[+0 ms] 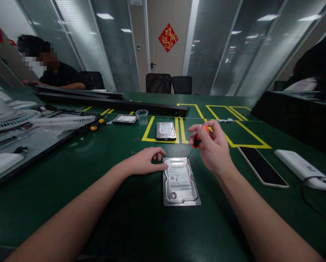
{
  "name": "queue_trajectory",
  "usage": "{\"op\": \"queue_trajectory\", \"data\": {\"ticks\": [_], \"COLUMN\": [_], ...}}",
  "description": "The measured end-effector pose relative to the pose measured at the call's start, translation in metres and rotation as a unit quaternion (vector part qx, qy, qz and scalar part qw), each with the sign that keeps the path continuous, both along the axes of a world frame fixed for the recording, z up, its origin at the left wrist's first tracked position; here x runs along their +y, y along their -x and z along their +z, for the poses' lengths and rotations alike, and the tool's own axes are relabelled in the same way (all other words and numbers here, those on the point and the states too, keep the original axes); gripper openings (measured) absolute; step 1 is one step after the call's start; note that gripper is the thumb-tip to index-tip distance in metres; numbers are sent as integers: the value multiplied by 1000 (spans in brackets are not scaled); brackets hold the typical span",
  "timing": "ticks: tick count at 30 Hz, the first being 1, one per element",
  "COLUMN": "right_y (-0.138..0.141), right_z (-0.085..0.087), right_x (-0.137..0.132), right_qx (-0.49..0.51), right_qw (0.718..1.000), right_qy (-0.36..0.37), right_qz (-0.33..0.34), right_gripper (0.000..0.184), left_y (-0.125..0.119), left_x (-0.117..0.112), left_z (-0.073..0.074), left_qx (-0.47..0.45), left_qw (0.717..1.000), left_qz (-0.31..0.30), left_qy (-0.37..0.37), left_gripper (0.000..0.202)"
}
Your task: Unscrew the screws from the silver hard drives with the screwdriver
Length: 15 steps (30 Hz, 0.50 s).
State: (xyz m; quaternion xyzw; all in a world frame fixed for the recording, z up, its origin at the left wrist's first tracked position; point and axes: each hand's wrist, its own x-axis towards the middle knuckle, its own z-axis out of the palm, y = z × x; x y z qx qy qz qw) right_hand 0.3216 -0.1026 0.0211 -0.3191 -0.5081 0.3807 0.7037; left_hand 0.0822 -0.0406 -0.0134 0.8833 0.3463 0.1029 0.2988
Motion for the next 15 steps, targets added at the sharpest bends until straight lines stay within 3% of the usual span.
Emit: {"op": "queue_trajectory", "data": {"ticks": [3,7,11,15], "right_y": [-1,-5,-3,1], "right_z": [0,0,-1,1], "right_x": [1,2,1,-1], "right_qx": [5,6,-7,-3], "right_qw": [1000,999,1000,1000], "right_qy": [-16,-10,5,13], "right_qz": [10,36,22,12], "right_gripper": [25,35,20,31], "left_y": [0,0,0,0], "left_x": [0,0,0,0], "left_z": [0,0,-1,-1], "left_qx": [-1,1,-2,-1], "left_qw": [1000,1000,1000,1000], "left_qz": [-1,1,1,0], "left_qy": [0,-2,-2,1], "left_gripper": [60,59,59,59]}}
